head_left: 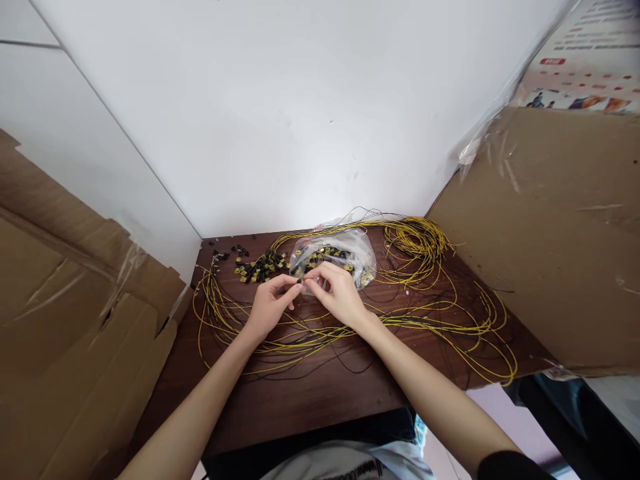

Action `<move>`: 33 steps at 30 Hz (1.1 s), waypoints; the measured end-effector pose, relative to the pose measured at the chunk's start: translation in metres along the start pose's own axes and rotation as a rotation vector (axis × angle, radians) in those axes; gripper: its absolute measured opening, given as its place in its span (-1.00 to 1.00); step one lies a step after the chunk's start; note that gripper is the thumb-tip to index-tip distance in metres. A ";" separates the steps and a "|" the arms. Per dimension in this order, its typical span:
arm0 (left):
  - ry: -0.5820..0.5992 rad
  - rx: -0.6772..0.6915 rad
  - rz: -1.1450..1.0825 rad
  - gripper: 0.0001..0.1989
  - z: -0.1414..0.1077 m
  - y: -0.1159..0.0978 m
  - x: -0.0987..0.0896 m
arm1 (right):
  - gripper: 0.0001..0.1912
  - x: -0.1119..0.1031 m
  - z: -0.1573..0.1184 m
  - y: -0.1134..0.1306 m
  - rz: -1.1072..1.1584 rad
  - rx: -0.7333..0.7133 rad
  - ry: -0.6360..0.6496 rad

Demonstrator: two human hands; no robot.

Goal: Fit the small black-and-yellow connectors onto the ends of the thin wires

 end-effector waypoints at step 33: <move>0.046 0.023 0.035 -0.80 -0.001 0.003 0.005 | -0.89 -0.001 0.000 0.004 0.069 -0.002 0.025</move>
Point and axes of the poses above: each hand's wrist, its own z-axis towards the middle knuckle, its own x-axis out of the palm, y = z × x, the point moved 10 cm from there along z, towards the middle knuckle, and after that the axes turned 4 degrees about y, right-handed, at the moved point
